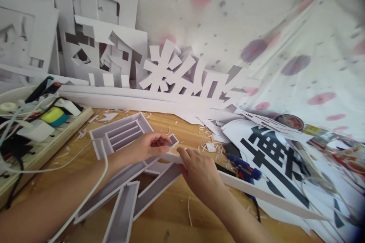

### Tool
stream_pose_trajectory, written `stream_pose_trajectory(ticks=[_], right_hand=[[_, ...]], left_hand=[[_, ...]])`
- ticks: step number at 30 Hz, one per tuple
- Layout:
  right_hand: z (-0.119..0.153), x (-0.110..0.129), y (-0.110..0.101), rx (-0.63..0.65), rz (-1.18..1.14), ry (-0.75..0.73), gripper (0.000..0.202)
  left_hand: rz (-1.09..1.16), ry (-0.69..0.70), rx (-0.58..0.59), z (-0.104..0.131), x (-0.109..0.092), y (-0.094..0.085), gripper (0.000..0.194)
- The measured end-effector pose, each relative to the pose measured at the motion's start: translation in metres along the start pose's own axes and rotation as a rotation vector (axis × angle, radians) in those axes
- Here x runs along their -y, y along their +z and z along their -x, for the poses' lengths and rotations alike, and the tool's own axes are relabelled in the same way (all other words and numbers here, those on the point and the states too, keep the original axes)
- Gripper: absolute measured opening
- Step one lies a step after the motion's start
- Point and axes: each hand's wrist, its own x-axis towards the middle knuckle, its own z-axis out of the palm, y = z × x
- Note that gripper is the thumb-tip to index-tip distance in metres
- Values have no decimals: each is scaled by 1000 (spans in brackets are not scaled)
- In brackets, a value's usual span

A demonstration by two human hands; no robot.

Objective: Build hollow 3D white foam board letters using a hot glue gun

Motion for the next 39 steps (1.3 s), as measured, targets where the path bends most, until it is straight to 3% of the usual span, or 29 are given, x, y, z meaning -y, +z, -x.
stream_pose_trajectory(ticks=[8, 13, 20, 24, 28, 32, 36, 39], right_hand=[[1, -2, -1, -19, -35, -15, 23], [7, -7, -15, -13, -97, -96, 38], [18, -29, -43, -56, -126, -313, 64], [20, -38, -51, -48, -101, -401, 76], [21, -45, -51, -36, -105, -492, 86], [20, -51, -45, -12, -119, -547, 84], [16, -54, -28, 4, -47, -530, 85], [15, -55, -13, 34, -18, -555, 86]], left_hand=[[-40, -8, -2, 0, -4, -3, 39], [-165, -53, -18, 2, -18, -1, 39], [-191, -72, -54, 30, -45, 23, 34], [-161, -128, -102, 42, -47, 41, 32], [-195, -91, -159, 50, -47, 58, 35], [-497, 123, -321, 63, -37, 84, 39], [-848, 430, -506, 74, -2, 128, 61], [-1005, 386, -600, 74, 27, 157, 70]])
